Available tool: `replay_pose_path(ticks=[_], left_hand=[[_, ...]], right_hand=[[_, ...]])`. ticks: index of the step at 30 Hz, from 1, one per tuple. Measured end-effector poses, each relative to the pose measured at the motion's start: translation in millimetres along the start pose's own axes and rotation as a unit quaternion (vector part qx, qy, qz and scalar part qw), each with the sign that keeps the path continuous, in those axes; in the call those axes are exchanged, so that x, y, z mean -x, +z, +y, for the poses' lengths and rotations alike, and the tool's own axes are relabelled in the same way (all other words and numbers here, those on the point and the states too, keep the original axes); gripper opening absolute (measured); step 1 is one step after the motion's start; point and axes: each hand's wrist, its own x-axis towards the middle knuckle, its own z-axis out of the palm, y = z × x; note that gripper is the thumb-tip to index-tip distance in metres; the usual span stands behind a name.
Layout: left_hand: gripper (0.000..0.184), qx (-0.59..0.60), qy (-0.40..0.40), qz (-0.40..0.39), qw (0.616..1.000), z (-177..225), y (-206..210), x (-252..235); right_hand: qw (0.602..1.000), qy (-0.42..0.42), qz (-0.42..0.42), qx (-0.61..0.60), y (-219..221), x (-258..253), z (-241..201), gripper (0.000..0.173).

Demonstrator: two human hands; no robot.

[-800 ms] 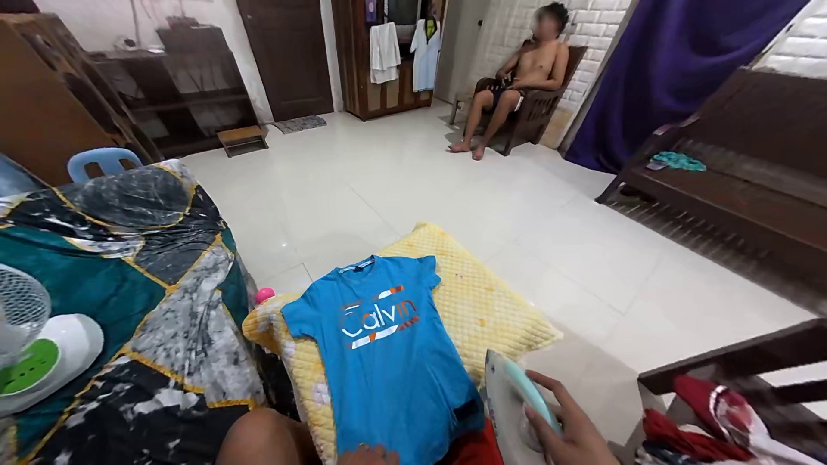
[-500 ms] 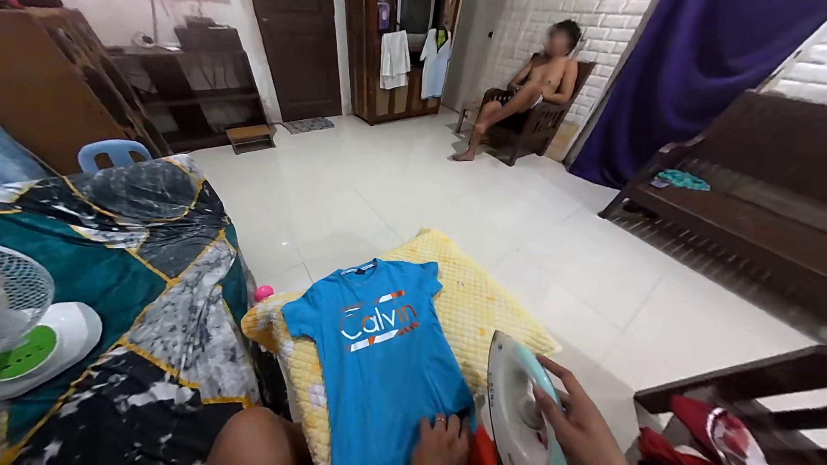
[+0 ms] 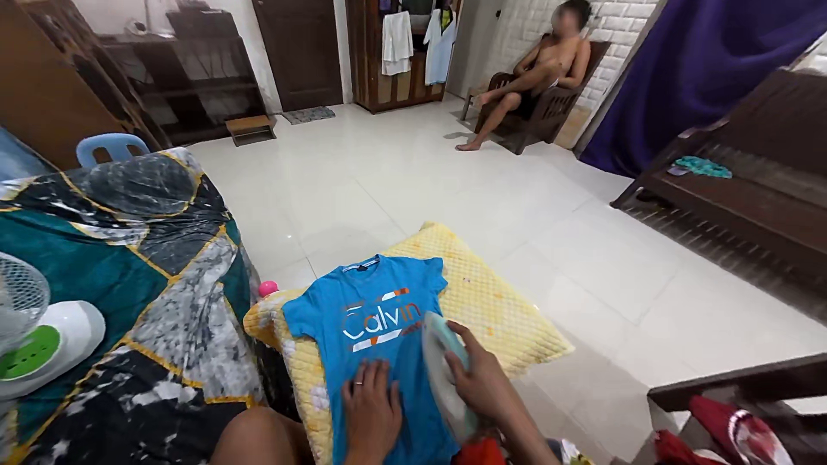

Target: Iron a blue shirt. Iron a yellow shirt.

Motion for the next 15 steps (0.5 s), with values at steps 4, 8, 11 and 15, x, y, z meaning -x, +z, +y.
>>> replay_pose_path(ticks=[4, 8, 11, 15], left_hand=[[0.064, -0.081, -0.042, -0.059, 0.994, -25, 8, -5], [0.068, -0.101, -0.041, -0.069, 0.992, -27, 13, -2], [0.068, -0.103, -0.039, -0.068, 0.992, -27, 12, -4], [0.069, -0.101, -0.04, -0.066, 0.992, -27, 15, -3]], right_hand=[[0.996, 0.036, -0.023, 0.078, 43, -75, -33, 0.057], [0.994, 0.056, -0.007, 0.097, 45, -149, -59, 0.057], [0.991, 0.064, -0.001, 0.121, 43, -177, -70, 0.057], [0.987, 0.083, 0.001, 0.135, 47, -154, -65, 0.056]])
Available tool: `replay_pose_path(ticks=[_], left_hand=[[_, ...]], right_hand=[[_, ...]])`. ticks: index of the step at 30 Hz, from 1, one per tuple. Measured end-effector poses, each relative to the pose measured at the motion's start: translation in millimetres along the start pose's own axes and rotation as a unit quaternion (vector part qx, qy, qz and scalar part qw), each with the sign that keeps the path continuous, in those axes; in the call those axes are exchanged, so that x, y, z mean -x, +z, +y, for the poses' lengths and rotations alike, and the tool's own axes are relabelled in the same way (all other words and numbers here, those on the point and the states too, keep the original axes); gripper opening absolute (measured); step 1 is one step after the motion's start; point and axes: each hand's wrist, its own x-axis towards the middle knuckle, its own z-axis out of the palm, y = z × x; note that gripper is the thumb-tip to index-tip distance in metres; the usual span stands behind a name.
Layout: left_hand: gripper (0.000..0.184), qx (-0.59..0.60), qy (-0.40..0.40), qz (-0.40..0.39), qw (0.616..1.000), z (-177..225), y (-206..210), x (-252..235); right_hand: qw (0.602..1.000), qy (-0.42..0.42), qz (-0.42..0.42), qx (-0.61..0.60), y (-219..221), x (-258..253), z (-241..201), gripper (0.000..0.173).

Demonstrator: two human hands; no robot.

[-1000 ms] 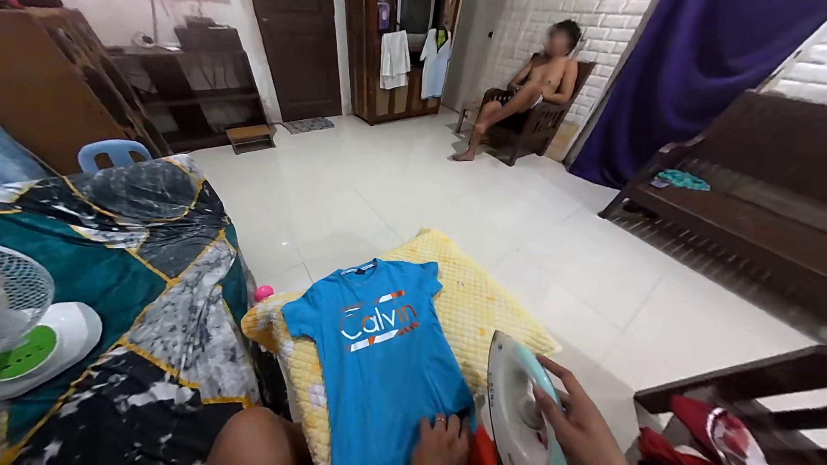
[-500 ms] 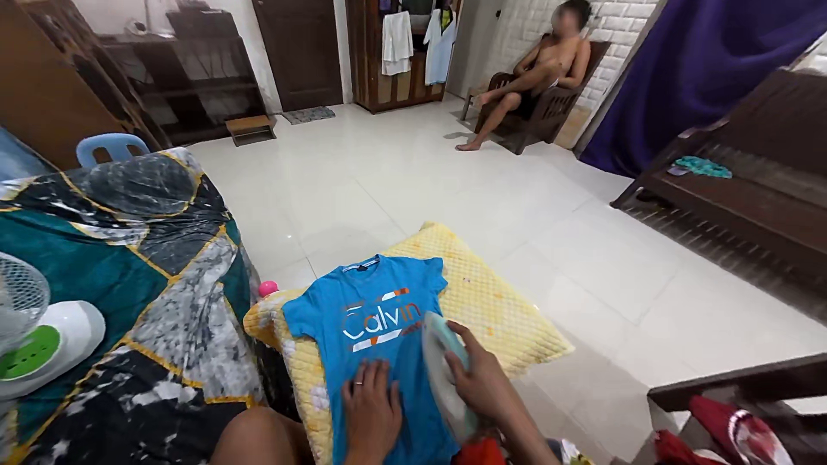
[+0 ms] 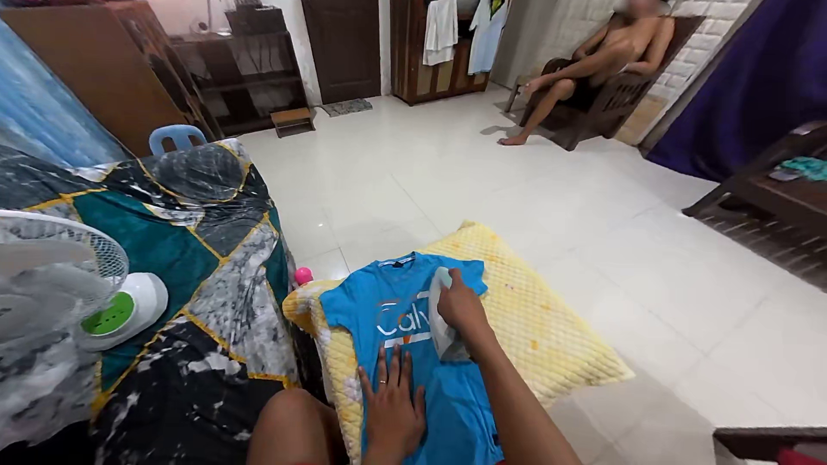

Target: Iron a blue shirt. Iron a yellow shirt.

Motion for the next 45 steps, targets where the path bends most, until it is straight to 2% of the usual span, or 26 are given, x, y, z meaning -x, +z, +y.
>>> replay_pose_path(ticks=[4, 6, 13, 16, 23, 26, 29, 32, 34, 35, 37, 40, 42, 45], left_hand=[[0.068, 0.004, 0.001, 0.004, 1.0, 0, -1, 1], [0.068, 0.001, 0.002, 0.0, 1.0, 0, -3, 0], [0.068, -0.005, 0.005, -0.006, 1.0, -1, -6, 0], [0.068, -0.006, 0.004, 0.0, 1.0, 0, -5, 0], [0.068, -0.001, 0.005, -0.003, 1.0, 2, -3, 3], [0.063, 0.028, -0.006, -0.02, 0.999, 0, -20, -9], [0.049, 0.102, -0.079, -0.029, 0.991, -31, -59, -71], [0.051, 0.123, -0.181, 0.069, 0.973, -95, -77, -144], [0.06, 0.133, -0.229, 0.066, 0.962, -131, -77, -179], [0.062, 0.129, -0.226, 0.037, 0.965, -143, -75, -189], [0.057, 0.094, -0.155, -0.009, 0.983, -153, -70, -201], [0.042, 0.041, -0.062, 0.02, 0.997, -158, -59, -207], [0.04, 0.073, -0.069, 0.069, 0.993, -164, -56, -208], [0.041, 0.097, -0.115, 0.04, 0.988, -173, -56, -206]], right_hand=[[0.999, 0.029, -0.001, 0.017, 14, 50, 9, 0.056], [0.999, 0.035, -0.007, 0.011, 12, 51, 6, 0.057], [0.999, 0.024, 0.018, -0.024, -11, -45, -25, 0.068], [1.0, 0.018, 0.015, -0.011, -11, -57, -30, 0.072], [1.0, 0.023, 0.008, 0.006, 9, 25, 1, 0.06], [1.0, 0.026, -0.001, 0.0, 9, 33, 8, 0.056], [0.999, 0.026, -0.019, 0.002, 1, 24, 5, 0.058], [1.0, 0.022, -0.013, 0.004, 4, 25, 7, 0.058], [1.0, 0.02, -0.001, 0.005, 7, 29, 9, 0.057], [1.0, 0.021, 0.005, 0.007, 8, 31, 9, 0.057], [0.999, 0.027, 0.016, 0.018, 10, 32, 6, 0.056], [0.999, 0.034, 0.016, 0.032, 11, 32, 2, 0.056], [0.999, 0.038, 0.007, 0.029, 9, 27, 0, 0.056], [0.999, 0.032, 0.011, 0.011, 0, 4, -6, 0.058]])
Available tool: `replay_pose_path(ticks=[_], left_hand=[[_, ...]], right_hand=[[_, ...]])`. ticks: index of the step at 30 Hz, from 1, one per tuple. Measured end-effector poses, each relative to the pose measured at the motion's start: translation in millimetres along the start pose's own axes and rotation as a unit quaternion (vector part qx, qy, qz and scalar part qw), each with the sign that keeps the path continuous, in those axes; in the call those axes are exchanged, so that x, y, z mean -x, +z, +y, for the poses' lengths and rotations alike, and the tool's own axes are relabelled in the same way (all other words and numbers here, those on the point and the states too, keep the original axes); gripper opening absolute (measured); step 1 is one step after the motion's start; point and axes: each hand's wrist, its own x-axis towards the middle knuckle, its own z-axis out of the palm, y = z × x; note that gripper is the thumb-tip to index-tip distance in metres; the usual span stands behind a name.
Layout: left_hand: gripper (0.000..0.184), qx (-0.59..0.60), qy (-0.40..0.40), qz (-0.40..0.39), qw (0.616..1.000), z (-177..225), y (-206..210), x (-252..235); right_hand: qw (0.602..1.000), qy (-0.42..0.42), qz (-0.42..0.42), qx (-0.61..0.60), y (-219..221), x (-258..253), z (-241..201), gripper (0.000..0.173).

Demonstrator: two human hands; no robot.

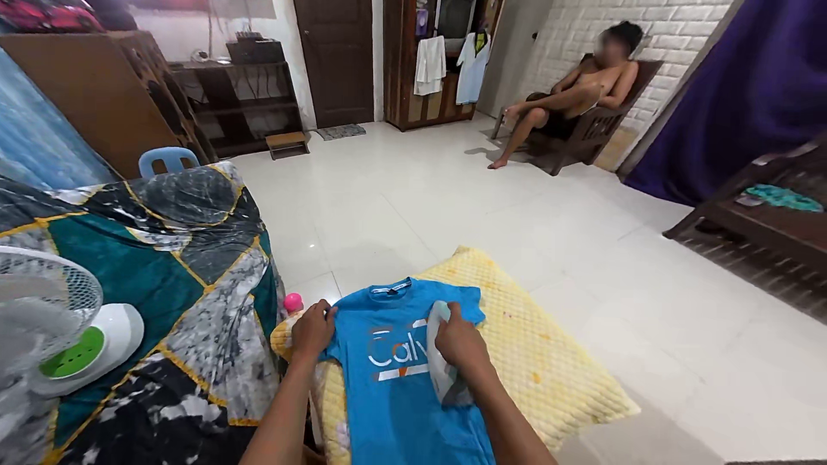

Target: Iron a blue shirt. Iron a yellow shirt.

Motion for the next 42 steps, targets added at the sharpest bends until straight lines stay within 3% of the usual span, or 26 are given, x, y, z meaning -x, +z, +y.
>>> replay_pose_path(ticks=[6, 13, 17, 24, 33, 42], left_hand=[[0.043, 0.031, -0.06, -0.027, 0.997, -11, -2, -1], [0.04, 0.068, -0.15, 0.027, 0.986, -4, 8, 0], [0.039, 0.067, -0.143, 0.058, 0.986, -3, 14, 3], [0.036, 0.071, -0.129, 0.065, 0.987, -5, 15, 5], [0.037, 0.072, -0.126, 0.05, 0.988, -6, 13, 8], [0.038, 0.079, -0.121, 0.053, 0.988, -9, 15, 9]], right_hand=[[1.0, -0.004, 0.01, 0.01, -11, -53, -22, 0.061], [1.0, -0.015, 0.021, 0.011, 6, -13, -7, 0.056], [1.0, -0.026, -0.002, 0.004, 4, -16, -18, 0.055], [0.998, -0.061, 0.004, -0.032, -3, -91, -46, 0.057], [0.998, -0.062, -0.01, 0.007, 16, -18, -28, 0.054], [0.999, -0.048, -0.004, -0.009, -2, -83, -57, 0.06]])
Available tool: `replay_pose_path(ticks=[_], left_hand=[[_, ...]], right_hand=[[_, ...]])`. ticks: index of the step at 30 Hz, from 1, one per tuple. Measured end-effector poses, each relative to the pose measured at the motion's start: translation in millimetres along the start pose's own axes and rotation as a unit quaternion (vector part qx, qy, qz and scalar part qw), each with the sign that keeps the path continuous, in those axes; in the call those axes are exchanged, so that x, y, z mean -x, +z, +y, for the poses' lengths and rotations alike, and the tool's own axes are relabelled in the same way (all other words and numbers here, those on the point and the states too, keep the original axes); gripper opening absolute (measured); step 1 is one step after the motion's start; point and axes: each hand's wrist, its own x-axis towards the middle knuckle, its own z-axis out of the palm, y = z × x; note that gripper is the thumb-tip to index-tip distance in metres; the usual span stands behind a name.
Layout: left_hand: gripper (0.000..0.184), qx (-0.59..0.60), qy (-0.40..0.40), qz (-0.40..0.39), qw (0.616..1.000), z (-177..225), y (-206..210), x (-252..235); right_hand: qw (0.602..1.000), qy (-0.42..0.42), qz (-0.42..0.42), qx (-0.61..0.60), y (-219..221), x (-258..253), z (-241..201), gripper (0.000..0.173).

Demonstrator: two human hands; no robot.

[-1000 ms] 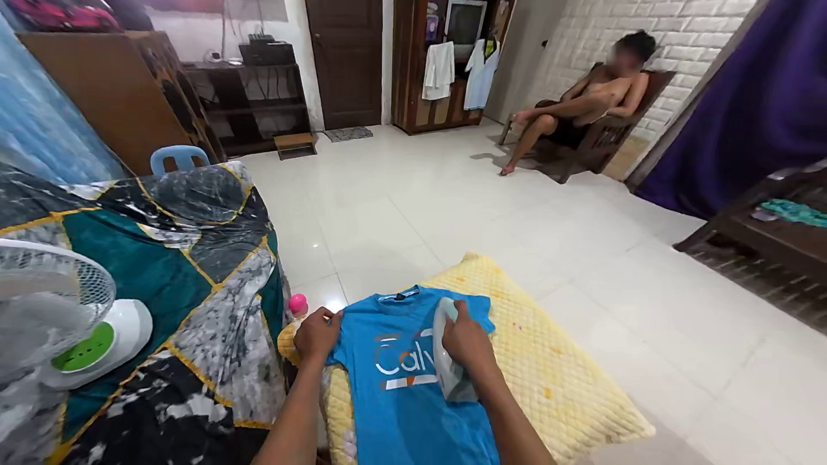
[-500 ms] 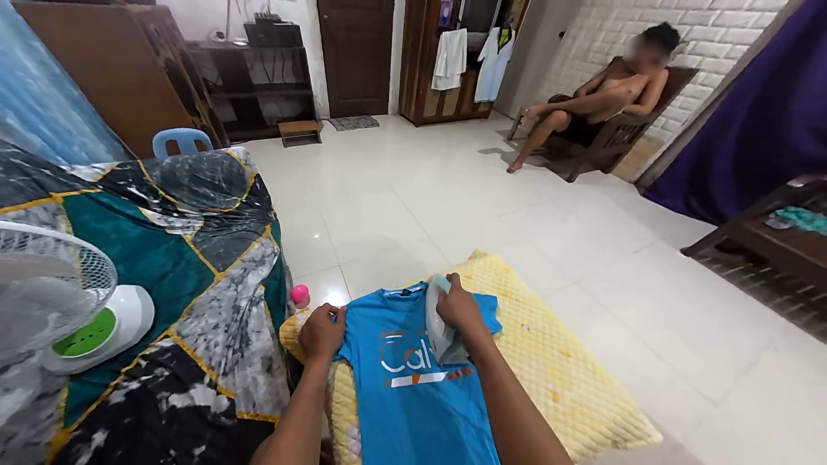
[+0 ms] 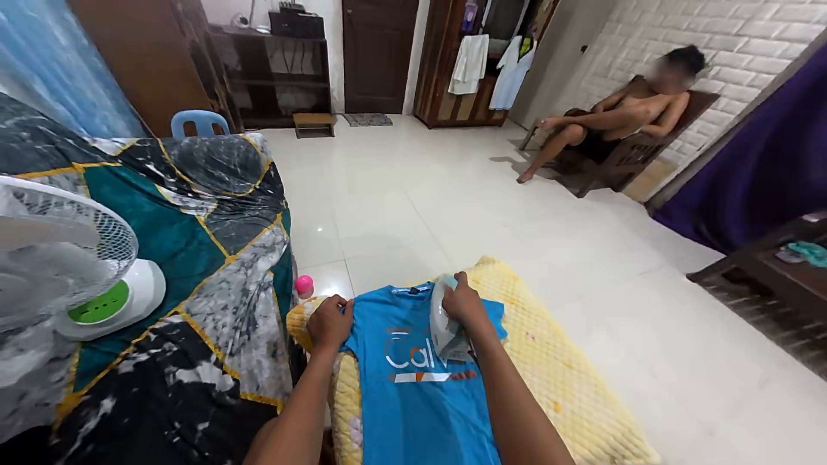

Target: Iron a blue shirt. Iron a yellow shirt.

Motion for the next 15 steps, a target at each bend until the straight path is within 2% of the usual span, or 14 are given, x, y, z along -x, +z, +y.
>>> replay_pose_path(ticks=[8, 12, 15], left_hand=[[0.037, 0.001, -0.008, -0.005, 1.0, 5, -2, -5], [0.037, -0.003, -0.003, 0.002, 1.0, 2, 1, -6], [0.035, 0.006, -0.004, 0.007, 1.0, 1, 2, -5]], right_hand=[[1.0, -0.002, -0.016, -0.012, 26, 82, 1, 0.056], [0.997, -0.026, -0.012, -0.068, 24, 48, -11, 0.055], [0.998, -0.029, -0.01, -0.051, 22, 16, -27, 0.055]])
